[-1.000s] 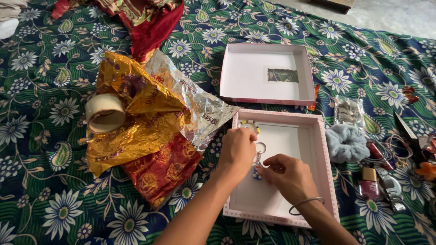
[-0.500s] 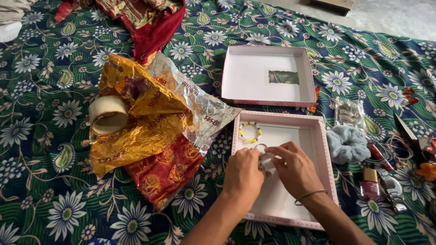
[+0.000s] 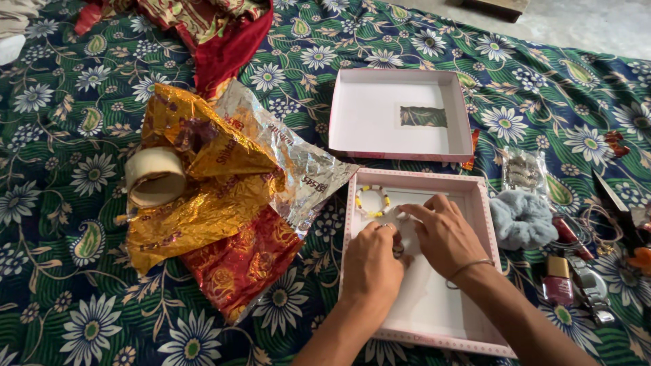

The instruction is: The person opens a pink gift box and places several small items inside one at a time, including a beaded bracelet, a keychain, a wristwatch, hair ties, a scrunchie, and a small bag of beads. The items are arranged neatly within the box.

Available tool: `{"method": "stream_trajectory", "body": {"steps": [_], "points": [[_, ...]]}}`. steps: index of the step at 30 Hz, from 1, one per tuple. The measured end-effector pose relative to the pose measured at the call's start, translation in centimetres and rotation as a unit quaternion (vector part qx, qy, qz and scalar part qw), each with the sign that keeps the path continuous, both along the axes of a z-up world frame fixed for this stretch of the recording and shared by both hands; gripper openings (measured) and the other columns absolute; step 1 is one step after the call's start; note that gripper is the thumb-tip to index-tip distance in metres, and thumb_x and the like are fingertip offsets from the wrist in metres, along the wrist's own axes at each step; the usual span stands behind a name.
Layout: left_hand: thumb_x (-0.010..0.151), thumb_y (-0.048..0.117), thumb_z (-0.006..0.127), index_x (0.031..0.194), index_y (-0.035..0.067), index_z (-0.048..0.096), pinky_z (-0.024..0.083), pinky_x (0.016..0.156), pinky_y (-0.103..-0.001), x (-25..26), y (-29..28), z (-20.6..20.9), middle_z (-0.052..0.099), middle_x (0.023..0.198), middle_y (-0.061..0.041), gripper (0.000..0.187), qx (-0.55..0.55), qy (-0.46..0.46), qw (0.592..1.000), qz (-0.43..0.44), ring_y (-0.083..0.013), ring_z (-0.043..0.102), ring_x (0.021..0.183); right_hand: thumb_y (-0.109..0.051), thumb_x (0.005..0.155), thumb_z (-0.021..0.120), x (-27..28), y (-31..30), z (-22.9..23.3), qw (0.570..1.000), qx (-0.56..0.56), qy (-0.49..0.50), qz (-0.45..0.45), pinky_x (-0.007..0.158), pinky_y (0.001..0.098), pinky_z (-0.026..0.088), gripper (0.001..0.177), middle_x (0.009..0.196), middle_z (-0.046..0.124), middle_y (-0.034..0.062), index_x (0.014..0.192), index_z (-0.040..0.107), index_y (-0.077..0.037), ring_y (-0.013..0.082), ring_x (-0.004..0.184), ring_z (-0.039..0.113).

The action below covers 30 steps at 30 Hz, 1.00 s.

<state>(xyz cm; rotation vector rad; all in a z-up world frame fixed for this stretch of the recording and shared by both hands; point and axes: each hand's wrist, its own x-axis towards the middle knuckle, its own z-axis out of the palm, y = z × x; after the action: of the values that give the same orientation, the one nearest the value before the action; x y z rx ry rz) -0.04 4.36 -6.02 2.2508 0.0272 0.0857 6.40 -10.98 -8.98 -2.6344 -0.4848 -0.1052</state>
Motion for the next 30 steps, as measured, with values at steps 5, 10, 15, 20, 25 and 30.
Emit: {"method": "stream_trajectory", "body": {"steps": [5,10,15,20,25,30], "points": [[0.072,0.007,0.083,0.101,-0.001,0.073,0.053,0.082,-0.045,0.7,-0.2,-0.2,0.069,0.103,-0.019,0.032,0.000,-0.012,1.000,0.021,-0.0388,0.068,0.094,-0.008,0.086,0.061,1.2,0.3,0.1,1.000,-0.025,0.000,-0.004,0.093,0.0444,0.049,0.043,0.106,0.060,0.0142,0.124,0.071,-0.023,0.0355,0.103,0.060],[0.072,0.004,0.082,0.101,-0.001,0.073,0.054,0.083,-0.045,1.0,-0.3,-0.6,0.069,0.105,-0.019,0.031,-0.010,-0.032,0.999,0.023,-0.0388,0.068,0.096,-0.009,0.086,0.060,1.9,0.1,-0.3,1.000,-0.019,-0.010,0.001,0.094,0.0447,0.049,0.042,0.107,0.060,0.0149,0.125,0.071,-0.023,0.0359,0.103,0.060],[0.070,0.006,0.086,0.099,-0.001,0.072,0.053,0.081,-0.046,1.3,-0.6,-0.6,0.069,0.105,-0.020,0.033,-0.017,-0.028,0.999,0.026,-0.0394,0.067,0.095,-0.011,0.087,0.061,2.5,0.1,-0.5,0.999,-0.019,-0.025,0.017,0.094,0.0463,0.048,0.040,0.108,0.060,0.0158,0.124,0.071,-0.021,0.0375,0.103,0.059],[0.069,0.006,0.086,0.099,-0.001,0.071,0.054,0.083,-0.045,1.3,-0.6,-0.5,0.069,0.105,-0.020,0.034,-0.012,-0.030,0.999,0.029,-0.0392,0.068,0.096,-0.013,0.087,0.062,2.6,0.1,-0.2,1.000,-0.023,-0.011,0.009,0.095,0.0461,0.048,0.039,0.107,0.060,0.0153,0.123,0.071,-0.023,0.0365,0.103,0.060],[0.068,0.006,0.086,0.098,-0.002,0.070,0.053,0.083,-0.046,1.4,-0.7,-0.5,0.069,0.105,-0.020,0.035,-0.020,-0.018,0.999,0.034,-0.0403,0.067,0.097,-0.011,0.083,0.065,2.4,0.0,0.0,1.000,-0.014,-0.004,0.011,0.096,0.0451,0.048,0.042,0.106,0.059,0.0147,0.123,0.072,-0.022,0.0363,0.105,0.059],[0.067,0.003,0.085,0.100,-0.002,0.069,0.054,0.085,-0.045,0.7,-0.4,-0.2,0.069,0.105,-0.021,0.037,-0.019,-0.015,0.999,0.033,-0.0413,0.067,0.097,-0.011,0.082,0.067,1.4,0.2,0.3,1.000,-0.014,-0.004,0.006,0.097,0.0433,0.048,0.038,0.105,0.061,0.0124,0.118,0.074,-0.022,0.0348,0.108,0.059]]}}
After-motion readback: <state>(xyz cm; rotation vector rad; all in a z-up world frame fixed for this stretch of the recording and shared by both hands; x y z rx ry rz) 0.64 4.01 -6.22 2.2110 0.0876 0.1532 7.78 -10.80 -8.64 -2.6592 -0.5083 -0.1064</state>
